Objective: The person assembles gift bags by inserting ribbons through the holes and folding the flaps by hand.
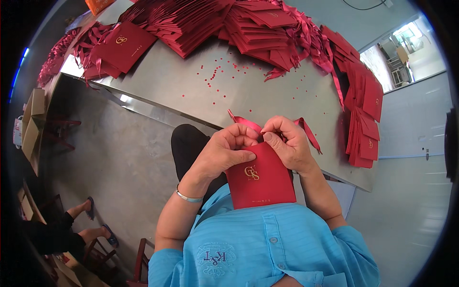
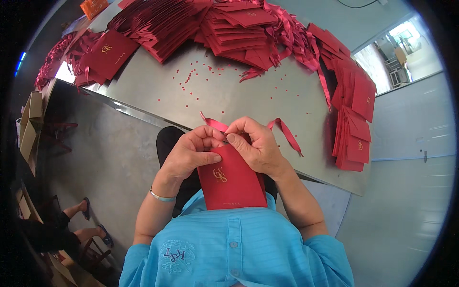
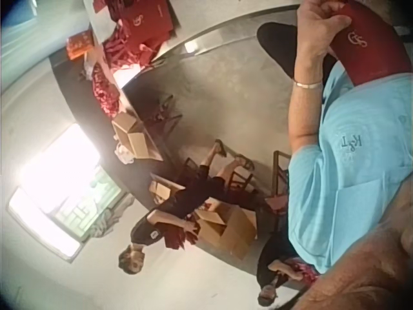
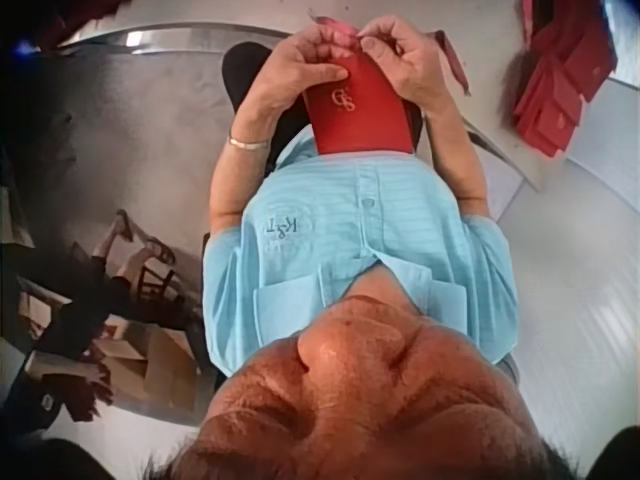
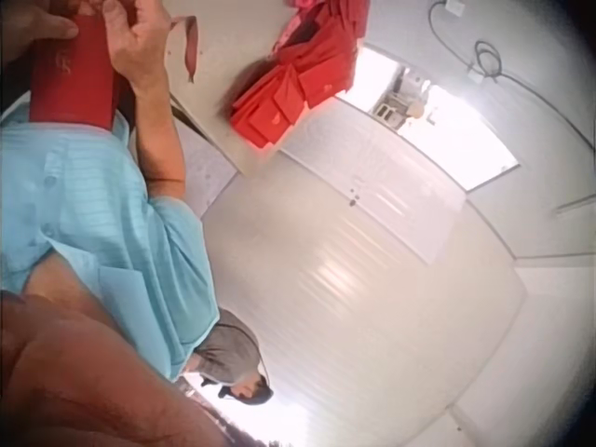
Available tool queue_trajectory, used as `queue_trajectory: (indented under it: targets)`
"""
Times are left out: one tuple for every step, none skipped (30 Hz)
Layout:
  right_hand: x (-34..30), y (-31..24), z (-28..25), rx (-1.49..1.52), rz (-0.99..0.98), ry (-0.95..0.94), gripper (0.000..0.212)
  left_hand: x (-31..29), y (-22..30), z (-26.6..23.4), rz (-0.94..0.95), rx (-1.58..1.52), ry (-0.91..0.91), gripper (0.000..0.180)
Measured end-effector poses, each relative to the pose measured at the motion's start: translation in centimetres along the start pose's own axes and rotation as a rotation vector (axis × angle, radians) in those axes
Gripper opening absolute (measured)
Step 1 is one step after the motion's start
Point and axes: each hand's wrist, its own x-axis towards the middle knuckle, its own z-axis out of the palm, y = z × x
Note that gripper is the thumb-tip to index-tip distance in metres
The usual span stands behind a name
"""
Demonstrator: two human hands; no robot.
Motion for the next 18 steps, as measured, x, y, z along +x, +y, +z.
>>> queue_trajectory:
  targets:
    - [0.0, 0.0, 0.0, 0.0, 0.02, -0.003, 0.009, 0.0, -0.1, -0.2, 0.009, -0.007, -0.019, 0.038]
    - [0.0, 0.0, 0.0, 0.0, 0.04, -0.004, 0.009, 0.0, -0.1, -0.4, 0.018, -0.013, -0.039, 0.038]
    - [0.0, 0.2, 0.0, -0.001, 0.039, -0.005, 0.009, 0.0, -0.1, -0.5, 0.02, -0.013, -0.038, 0.038]
    - [0.0, 0.5, 0.0, 0.054, 0.063, -0.014, 0.009, 0.0, 0.0, -0.6, 0.012, -0.055, -0.056, 0.038]
    - [0.1, 0.7, 0.0, 0.108, 0.087, -0.022, 0.009, 0.0, 0.1, -0.7, 0.005, -0.097, -0.072, 0.039]
    - [0.1, 0.7, 0.1, 0.109, 0.086, -0.024, 0.009, 0.0, 0.2, -0.7, 0.006, -0.096, -0.071, 0.039]
    - [0.1, 0.7, 0.2, 0.129, 0.107, -0.023, 0.009, 0.0, 0.3, -0.6, -0.01, -0.113, -0.068, 0.039]
    - [0.2, 0.6, 0.2, 0.149, 0.129, -0.021, 0.009, 0.0, 0.4, -0.5, -0.026, -0.13, -0.065, 0.039]
    - [0.2, 0.7, 0.3, 0.15, 0.129, -0.021, 0.009, 0.0, 0.4, -0.6, -0.026, -0.129, -0.065, 0.039]
    - [0.2, 0.9, 0.4, 0.16, 0.113, -0.027, 0.009, 0.0, 0.3, -0.6, -0.025, -0.138, -0.068, 0.039]
    - [0.1, 1.0, 0.5, 0.17, 0.099, -0.034, 0.009, 0.0, 0.3, -0.6, -0.023, -0.147, -0.071, 0.039]
    - [0.1, 1.1, 0.5, 0.17, 0.1, -0.033, 0.009, 0.0, 0.2, -0.6, -0.024, -0.147, -0.071, 0.039]
    - [0.1, 1.1, 0.5, 0.189, 0.097, -0.044, 0.009, 0.0, 0.1, -0.6, -0.005, -0.157, -0.078, 0.039]
    - [0.2, 1.1, 0.5, 0.207, 0.093, -0.054, 0.008, 0.1, 0.1, -0.5, 0.014, -0.167, -0.086, 0.039]
    - [0.2, 1.1, 0.6, 0.208, 0.094, -0.054, 0.008, 0.1, 0.1, -0.4, 0.013, -0.167, -0.086, 0.039]
    - [0.2, 1.1, 0.6, 0.197, 0.076, -0.039, 0.008, 0.0, 0.1, -0.3, 0.015, -0.173, -0.07, 0.039]
    - [0.2, 1.1, 0.7, 0.186, 0.058, -0.024, 0.008, 0.1, 0.1, -0.2, 0.017, -0.179, -0.055, 0.039]
    - [0.1, 1.2, 0.7, 0.186, 0.058, -0.024, 0.008, 0.1, 0.1, -0.1, 0.017, -0.179, -0.055, 0.039]
